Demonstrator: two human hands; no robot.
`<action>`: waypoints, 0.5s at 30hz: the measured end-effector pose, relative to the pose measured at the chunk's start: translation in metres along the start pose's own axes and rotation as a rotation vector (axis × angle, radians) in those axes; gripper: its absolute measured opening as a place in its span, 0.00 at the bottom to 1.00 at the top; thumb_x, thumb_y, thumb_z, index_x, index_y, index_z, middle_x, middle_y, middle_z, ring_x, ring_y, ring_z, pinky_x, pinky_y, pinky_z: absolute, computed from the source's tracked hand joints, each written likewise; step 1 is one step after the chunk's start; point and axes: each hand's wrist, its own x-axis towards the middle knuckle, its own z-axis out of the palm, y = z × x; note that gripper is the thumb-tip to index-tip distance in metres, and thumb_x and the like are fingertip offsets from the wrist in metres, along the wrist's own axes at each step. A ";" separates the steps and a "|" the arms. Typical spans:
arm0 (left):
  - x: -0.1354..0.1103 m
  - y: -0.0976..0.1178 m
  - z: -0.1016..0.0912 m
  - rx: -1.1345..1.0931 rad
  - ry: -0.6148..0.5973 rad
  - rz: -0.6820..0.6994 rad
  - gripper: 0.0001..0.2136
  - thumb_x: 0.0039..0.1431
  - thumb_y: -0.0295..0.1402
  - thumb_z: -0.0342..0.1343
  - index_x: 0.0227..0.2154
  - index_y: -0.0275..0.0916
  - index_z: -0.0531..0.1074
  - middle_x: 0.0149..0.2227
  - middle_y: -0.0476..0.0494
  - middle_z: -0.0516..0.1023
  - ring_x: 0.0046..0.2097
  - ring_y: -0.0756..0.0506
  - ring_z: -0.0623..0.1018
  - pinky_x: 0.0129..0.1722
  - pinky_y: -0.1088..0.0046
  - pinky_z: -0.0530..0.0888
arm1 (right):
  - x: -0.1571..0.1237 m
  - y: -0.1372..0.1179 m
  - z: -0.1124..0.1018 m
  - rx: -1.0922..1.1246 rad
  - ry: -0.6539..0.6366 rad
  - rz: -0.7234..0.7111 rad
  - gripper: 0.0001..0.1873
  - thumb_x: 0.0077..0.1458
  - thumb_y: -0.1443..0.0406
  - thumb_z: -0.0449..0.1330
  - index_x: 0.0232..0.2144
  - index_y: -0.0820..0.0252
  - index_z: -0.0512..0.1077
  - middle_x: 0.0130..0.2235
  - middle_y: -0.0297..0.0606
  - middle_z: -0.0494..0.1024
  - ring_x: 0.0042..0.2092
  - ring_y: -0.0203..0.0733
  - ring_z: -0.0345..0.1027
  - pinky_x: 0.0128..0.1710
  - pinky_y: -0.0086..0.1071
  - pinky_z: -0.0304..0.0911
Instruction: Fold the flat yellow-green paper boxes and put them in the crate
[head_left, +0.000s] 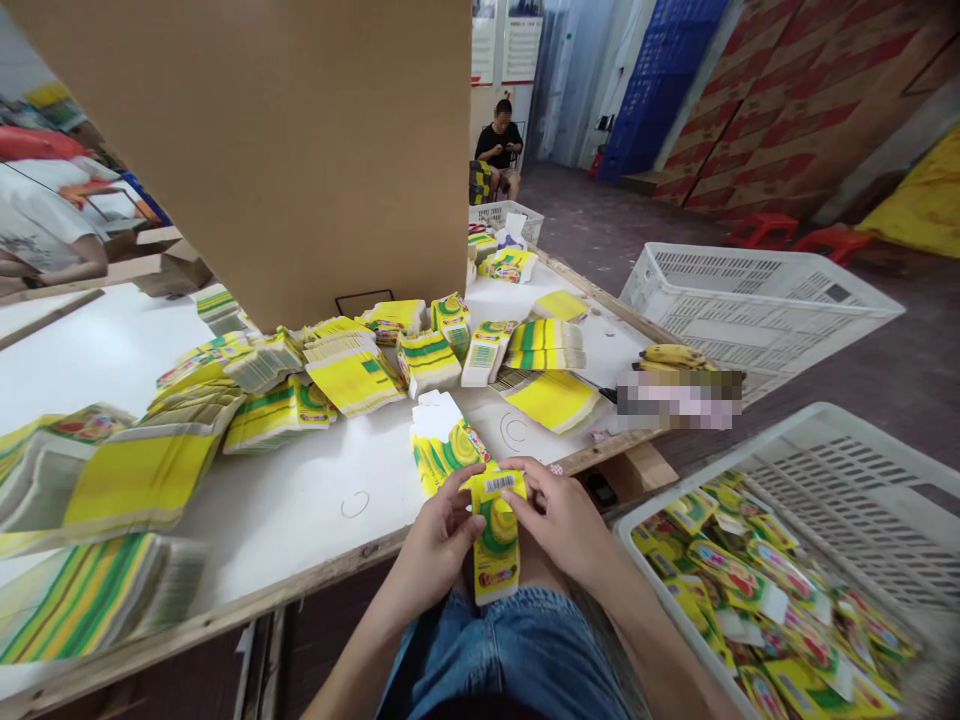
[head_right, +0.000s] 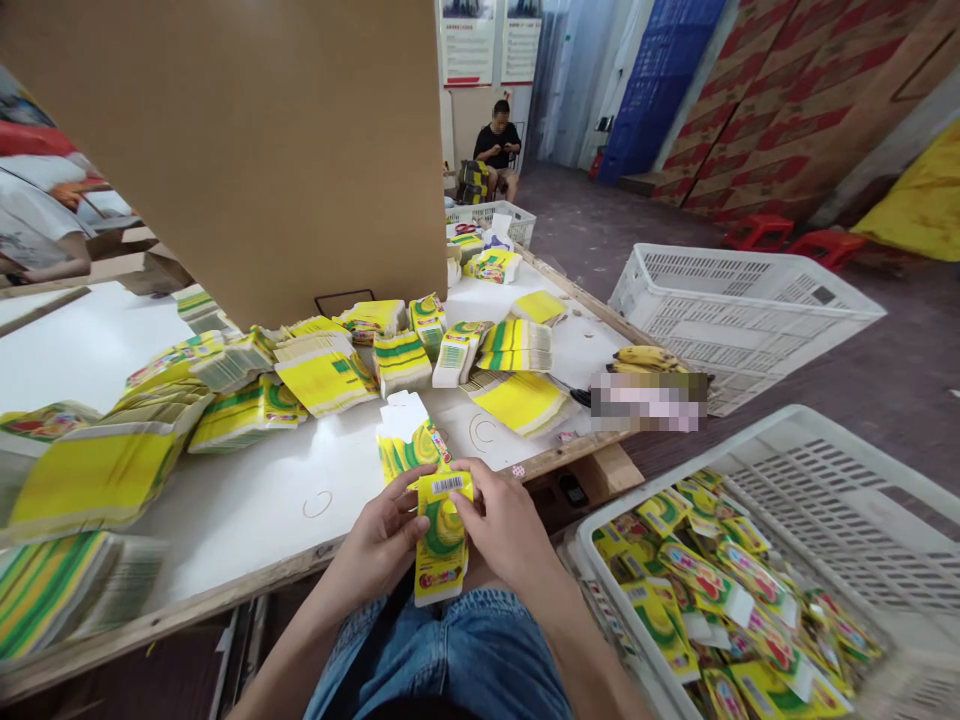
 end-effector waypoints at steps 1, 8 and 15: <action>0.001 -0.001 -0.001 -0.031 0.010 -0.004 0.24 0.59 0.33 0.59 0.57 0.43 0.63 0.51 0.36 0.76 0.47 0.42 0.79 0.46 0.66 0.74 | 0.000 -0.001 0.001 -0.016 -0.001 -0.013 0.16 0.57 0.64 0.55 0.48 0.59 0.71 0.23 0.28 0.65 0.27 0.38 0.61 0.29 0.30 0.55; 0.002 0.003 -0.002 -0.117 0.075 -0.024 0.25 0.53 0.31 0.64 0.53 0.41 0.65 0.43 0.40 0.79 0.35 0.47 0.80 0.36 0.72 0.74 | 0.000 0.003 0.006 0.192 -0.048 -0.004 0.17 0.56 0.62 0.59 0.48 0.58 0.70 0.20 0.23 0.60 0.23 0.35 0.56 0.24 0.28 0.52; 0.004 -0.004 0.003 -0.036 0.141 -0.019 0.22 0.51 0.32 0.65 0.49 0.42 0.68 0.38 0.46 0.77 0.29 0.51 0.76 0.32 0.74 0.74 | 0.002 0.020 0.022 0.617 0.099 0.044 0.17 0.53 0.54 0.63 0.40 0.58 0.73 0.36 0.38 0.78 0.36 0.42 0.72 0.38 0.34 0.68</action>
